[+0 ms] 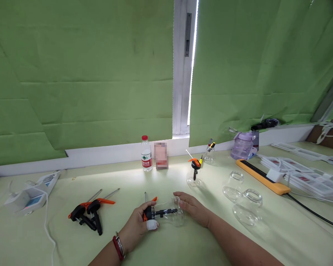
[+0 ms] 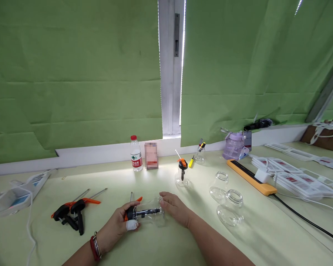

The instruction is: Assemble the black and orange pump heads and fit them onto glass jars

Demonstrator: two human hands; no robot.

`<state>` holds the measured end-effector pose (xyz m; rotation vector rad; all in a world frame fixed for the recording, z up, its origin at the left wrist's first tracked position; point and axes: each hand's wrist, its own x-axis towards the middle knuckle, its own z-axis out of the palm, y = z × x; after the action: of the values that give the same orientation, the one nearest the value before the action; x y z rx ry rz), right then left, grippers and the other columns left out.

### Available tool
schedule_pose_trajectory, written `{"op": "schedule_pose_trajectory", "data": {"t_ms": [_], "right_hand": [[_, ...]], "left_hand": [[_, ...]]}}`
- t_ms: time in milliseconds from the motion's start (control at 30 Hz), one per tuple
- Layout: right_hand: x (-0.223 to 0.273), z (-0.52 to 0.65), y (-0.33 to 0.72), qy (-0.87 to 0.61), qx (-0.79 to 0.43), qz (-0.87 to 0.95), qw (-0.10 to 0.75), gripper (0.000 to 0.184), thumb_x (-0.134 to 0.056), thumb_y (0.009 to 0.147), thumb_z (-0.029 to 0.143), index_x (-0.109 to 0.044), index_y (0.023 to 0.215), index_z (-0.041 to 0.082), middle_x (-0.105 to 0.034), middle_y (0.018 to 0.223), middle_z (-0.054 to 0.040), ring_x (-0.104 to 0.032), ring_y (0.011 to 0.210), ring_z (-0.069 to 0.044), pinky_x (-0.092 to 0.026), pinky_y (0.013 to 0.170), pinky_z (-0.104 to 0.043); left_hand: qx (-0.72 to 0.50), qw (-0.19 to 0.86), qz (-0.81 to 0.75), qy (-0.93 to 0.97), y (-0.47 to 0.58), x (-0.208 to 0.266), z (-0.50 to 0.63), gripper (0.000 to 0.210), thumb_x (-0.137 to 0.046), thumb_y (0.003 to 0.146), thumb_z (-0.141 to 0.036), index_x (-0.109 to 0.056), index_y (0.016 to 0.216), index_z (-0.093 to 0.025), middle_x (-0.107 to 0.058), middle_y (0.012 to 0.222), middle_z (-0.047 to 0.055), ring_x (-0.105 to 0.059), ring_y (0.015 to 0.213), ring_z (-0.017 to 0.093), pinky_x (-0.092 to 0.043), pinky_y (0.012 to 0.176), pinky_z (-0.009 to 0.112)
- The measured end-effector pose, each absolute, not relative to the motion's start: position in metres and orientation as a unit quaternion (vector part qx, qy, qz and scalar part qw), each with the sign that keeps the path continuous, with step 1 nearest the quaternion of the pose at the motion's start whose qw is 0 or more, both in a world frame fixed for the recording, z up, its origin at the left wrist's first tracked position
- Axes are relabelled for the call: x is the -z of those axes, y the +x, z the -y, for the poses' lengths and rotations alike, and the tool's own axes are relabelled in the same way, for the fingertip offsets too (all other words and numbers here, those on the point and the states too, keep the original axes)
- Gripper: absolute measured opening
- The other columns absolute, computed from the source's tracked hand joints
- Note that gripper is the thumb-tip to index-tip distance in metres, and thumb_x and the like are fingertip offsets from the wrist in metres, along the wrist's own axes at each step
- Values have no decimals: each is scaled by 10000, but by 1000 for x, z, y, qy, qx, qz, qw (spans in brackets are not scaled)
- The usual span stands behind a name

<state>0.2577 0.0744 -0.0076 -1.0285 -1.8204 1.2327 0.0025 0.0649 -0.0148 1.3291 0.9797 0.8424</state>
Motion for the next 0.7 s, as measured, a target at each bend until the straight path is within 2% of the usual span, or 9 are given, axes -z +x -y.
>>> {"op": "schedule_pose_trajectory", "data": {"t_ms": [100,300,367,433,500,567,633,700], "right_hand": [[8,-75,258,-398,-459,715,346,503,-431,846,586,-692,939,166,-494,1288,-105,-399,1236,-256,-297,1037,-405],[5,-74,257,-394,-454,722,342,514,-414,849,594,-690,952,173,-500,1282,-102,-382,1253,-274,-272,1055,-408],[8,-74,259,-397,-450,722,344,503,-410,856,585,-668,1019,185,-487,1303,-102,-381,1255,-275,-259,1064,-422],[14,-75,262,-400,-454,716,349,519,-427,854,576,-564,1200,214,-468,1328,-108,-378,1263,-263,-257,1064,-443],[20,-75,265,-378,-468,716,353,647,-498,822,569,-368,1363,239,-430,1362,-122,-361,1281,-256,-260,1061,-457],[25,-76,267,-337,-477,731,353,827,-627,742,539,-250,1413,236,-387,1393,-140,-338,1301,-265,-254,1066,-459],[27,-76,267,-322,-474,740,353,916,-731,658,476,-262,1403,224,-379,1395,-149,-346,1295,-277,-259,1069,-450],[28,-76,266,-337,-473,733,354,898,-774,620,417,-319,1370,226,-401,1376,-143,-382,1268,-277,-288,1059,-437]], "left_hand": [[-363,598,-424,575,2,15,-65,658,-816,539,-285,-590,1150,-192,-614,1082,59,-552,955,234,-448,805,297],[-366,603,-429,564,4,15,-64,647,-807,541,-260,-578,1141,-186,-600,1060,55,-545,932,218,-446,789,291],[-366,602,-429,566,3,15,-64,635,-802,550,-262,-576,1139,-185,-596,1054,54,-543,914,209,-445,776,284],[-362,595,-430,574,3,16,-65,621,-800,555,-267,-580,1131,-186,-595,1050,55,-540,893,202,-443,757,276],[-360,588,-432,581,3,16,-66,605,-800,555,-272,-587,1114,-187,-593,1051,55,-536,881,199,-443,745,271],[-365,587,-433,579,3,15,-65,592,-797,560,-274,-584,1107,-189,-589,1051,52,-534,893,200,-443,753,272],[-377,588,-435,568,4,12,-64,606,-790,574,-273,-561,1130,-193,-583,1054,53,-533,925,204,-443,780,277],[-386,596,-432,556,4,9,-62,678,-781,594,-264,-493,1205,-207,-584,1062,58,-536,944,204,-443,804,286]]}}
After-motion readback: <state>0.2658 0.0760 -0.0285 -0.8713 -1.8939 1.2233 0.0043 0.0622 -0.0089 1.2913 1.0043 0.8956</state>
